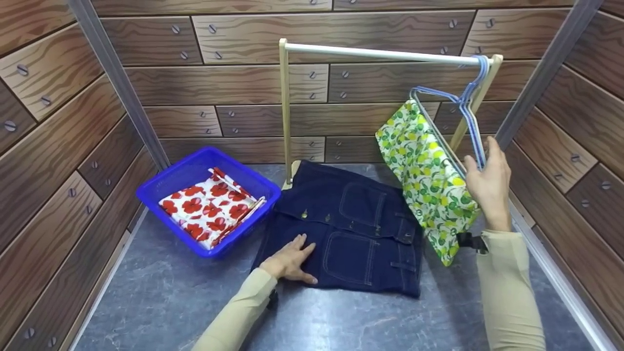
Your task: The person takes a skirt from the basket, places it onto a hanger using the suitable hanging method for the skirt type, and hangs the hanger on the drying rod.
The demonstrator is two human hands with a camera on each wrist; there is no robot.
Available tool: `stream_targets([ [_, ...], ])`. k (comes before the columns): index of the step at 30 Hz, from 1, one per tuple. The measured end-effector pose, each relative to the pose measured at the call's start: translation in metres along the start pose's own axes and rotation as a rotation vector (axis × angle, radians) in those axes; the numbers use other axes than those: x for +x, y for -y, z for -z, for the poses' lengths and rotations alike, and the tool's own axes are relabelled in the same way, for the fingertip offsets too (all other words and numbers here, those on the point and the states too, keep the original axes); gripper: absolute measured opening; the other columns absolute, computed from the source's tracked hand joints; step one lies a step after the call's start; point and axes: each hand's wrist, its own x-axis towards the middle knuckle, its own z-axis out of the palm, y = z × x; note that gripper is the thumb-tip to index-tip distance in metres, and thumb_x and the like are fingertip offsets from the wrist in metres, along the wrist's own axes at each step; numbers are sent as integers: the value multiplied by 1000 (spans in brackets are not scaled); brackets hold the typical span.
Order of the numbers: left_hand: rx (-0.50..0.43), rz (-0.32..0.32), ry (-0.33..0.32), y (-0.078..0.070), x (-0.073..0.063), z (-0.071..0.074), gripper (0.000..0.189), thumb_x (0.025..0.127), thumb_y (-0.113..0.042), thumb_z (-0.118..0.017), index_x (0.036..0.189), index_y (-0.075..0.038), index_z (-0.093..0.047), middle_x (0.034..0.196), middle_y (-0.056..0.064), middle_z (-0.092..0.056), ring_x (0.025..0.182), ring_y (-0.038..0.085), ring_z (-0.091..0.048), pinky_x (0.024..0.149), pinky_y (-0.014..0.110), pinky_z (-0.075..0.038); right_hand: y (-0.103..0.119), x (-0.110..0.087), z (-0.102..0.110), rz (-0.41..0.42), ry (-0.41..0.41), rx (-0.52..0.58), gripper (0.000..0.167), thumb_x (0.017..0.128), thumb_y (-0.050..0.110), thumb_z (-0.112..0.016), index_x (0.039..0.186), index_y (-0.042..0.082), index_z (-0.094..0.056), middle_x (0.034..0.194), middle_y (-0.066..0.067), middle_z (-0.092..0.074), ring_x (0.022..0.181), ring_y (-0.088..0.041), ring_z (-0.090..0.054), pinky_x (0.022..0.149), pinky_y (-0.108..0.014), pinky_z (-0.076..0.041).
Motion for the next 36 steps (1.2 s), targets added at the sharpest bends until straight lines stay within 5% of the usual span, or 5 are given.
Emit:
stream_targets([
  [6,-12,2,6,0,-1,-2,100,76,-57,-77,153,-11,-33,162,22,-18,151,34,-16,122,44,-19,-7,8,-1,-107,37,49,51,102,26,-47,149,8,-41,138,-15,-56,109,-19,-59,92,-35,-45],
  [9,-18,0,10,0,-1,-4,100,76,-57,-76,154,-11,-33,162,21,-17,151,34,-15,123,44,-19,-10,12,-4,-143,15,100,46,103,30,-44,142,7,-51,117,-5,-61,88,-2,-50,76,-22,-39],
  [15,-21,-2,3,0,-1,-4,99,76,-55,-77,153,-11,-33,162,21,-18,151,34,-15,122,44,-18,-8,19,-13,-228,-47,359,38,104,22,-42,133,1,-58,95,8,-54,82,-7,-44,73,-20,-38],
  [20,-22,-3,12,0,-1,-2,99,77,-55,-77,154,-11,-32,162,21,-17,151,34,-14,123,44,-18,-6,21,-19,-291,-77,564,27,103,15,-44,121,3,-60,96,2,-52,83,-9,-44,68,-16,-39],
  [36,-27,-14,4,2,-2,-4,100,77,-56,-76,153,-9,-32,162,22,-17,151,34,-14,123,45,-18,-9,20,-23,-175,-167,709,19,102,3,-41,107,7,-59,90,0,-53,79,-10,-47,67,-13,-40],
])
